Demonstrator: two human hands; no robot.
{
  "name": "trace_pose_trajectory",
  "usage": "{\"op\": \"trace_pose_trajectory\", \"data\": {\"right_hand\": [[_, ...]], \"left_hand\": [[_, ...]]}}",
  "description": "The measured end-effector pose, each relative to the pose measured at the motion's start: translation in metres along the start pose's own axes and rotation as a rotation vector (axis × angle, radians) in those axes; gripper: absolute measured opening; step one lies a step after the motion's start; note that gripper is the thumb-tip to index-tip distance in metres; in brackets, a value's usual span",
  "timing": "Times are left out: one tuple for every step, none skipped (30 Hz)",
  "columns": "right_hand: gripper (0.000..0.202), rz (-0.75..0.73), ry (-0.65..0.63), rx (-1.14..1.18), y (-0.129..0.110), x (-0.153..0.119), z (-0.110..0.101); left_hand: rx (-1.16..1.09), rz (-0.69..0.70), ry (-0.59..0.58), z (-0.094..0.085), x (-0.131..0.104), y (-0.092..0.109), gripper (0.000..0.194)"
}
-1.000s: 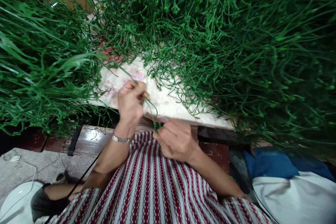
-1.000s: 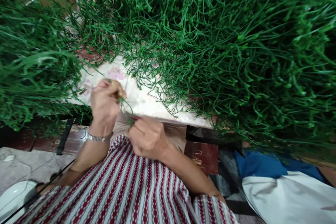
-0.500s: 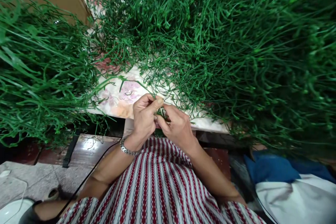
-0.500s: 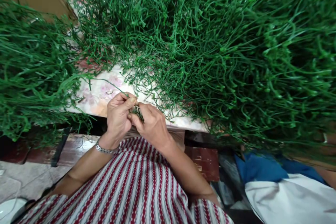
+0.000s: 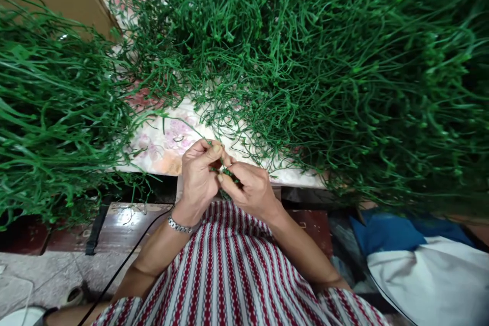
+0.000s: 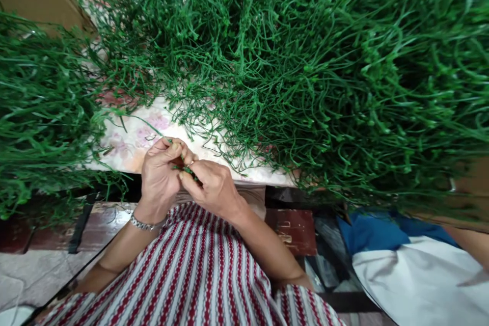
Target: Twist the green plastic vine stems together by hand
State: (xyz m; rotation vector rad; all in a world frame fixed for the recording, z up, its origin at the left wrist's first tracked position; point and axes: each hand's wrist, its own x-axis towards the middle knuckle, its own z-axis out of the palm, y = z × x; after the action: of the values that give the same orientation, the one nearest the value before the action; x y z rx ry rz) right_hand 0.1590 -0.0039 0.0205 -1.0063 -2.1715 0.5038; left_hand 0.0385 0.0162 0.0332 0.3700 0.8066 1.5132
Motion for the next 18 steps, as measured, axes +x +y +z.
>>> {"op": "trace_pose_trajectory", "data": {"right_hand": [[0.031, -0.042, -0.038, 0.002, -0.003, -0.004, -0.003], [0.031, -0.085, -0.075, 0.003, -0.006, -0.009, -0.009], [0.031, -0.125, -0.094, -0.004, -0.008, -0.013, -0.016], [0.028, -0.147, -0.081, -0.028, -0.009, -0.017, -0.025], [0.023, -0.134, -0.035, -0.084, -0.008, -0.021, -0.035], [0.016, -0.116, 0.042, -0.159, -0.006, -0.023, -0.047], [0.008, -0.095, 0.113, -0.252, -0.001, -0.025, -0.058], [0.006, -0.069, 0.171, -0.358, 0.005, -0.026, -0.068], [0.01, -0.031, 0.21, -0.464, 0.013, -0.027, -0.076], [0.012, 0.02, 0.215, -0.568, 0.022, -0.027, -0.081], [0.011, 0.076, 0.204, -0.659, 0.031, -0.027, -0.083], [0.011, 0.122, 0.179, -0.726, 0.04, -0.027, -0.084], [0.013, 0.178, 0.139, -0.769, 0.047, -0.027, -0.083], [0.016, 0.206, 0.095, -0.79, 0.051, -0.027, -0.081], [0.019, 0.213, 0.056, -0.797, 0.053, -0.027, -0.08], [0.022, 0.206, 0.028, -0.797, 0.053, -0.027, -0.08], [0.025, 0.178, 0.017, -0.795, 0.052, -0.027, -0.081], [0.028, 0.147, 0.022, -0.795, 0.049, -0.027, -0.083]], "left_hand": [[-0.01, 0.022, 0.009, 0.001, 0.002, 0.004, 0.02], [-0.029, 0.069, 0.021, 0.003, 0.004, 0.007, 0.022], [-0.023, 0.136, 0.025, 0.005, 0.006, 0.01, 0.022], [0.016, 0.179, 0.017, 0.008, 0.007, 0.011, 0.02], [0.08, 0.135, -0.034, 0.01, 0.008, 0.01, 0.02], [0.13, 0.056, -0.105, 0.013, 0.007, 0.007, 0.02], [0.155, -0.009, -0.158, 0.015, 0.007, 0.004, 0.019], [0.161, -0.054, -0.176, 0.015, 0.006, 0.001, 0.019], [0.17, -0.09, -0.181, 0.015, 0.004, -0.003, 0.018], [0.179, -0.106, -0.175, 0.013, 0.003, -0.005, 0.018], [0.2, -0.117, -0.166, 0.011, 0.002, -0.007, 0.017], [0.228, -0.128, -0.163, 0.009, 0.001, -0.007, 0.016], [0.259, -0.141, -0.162, 0.006, 0.0, -0.006, 0.016], [0.284, -0.159, -0.161, 0.004, -0.002, -0.005, 0.016], [0.302, -0.184, -0.162, 0.001, -0.004, -0.004, 0.016], [0.309, -0.211, -0.164, -0.001, -0.006, -0.003, 0.017], [0.309, -0.236, -0.167, -0.002, -0.008, -0.002, 0.018], [0.308, -0.255, -0.174, -0.004, -0.01, -0.001, 0.018]]}}
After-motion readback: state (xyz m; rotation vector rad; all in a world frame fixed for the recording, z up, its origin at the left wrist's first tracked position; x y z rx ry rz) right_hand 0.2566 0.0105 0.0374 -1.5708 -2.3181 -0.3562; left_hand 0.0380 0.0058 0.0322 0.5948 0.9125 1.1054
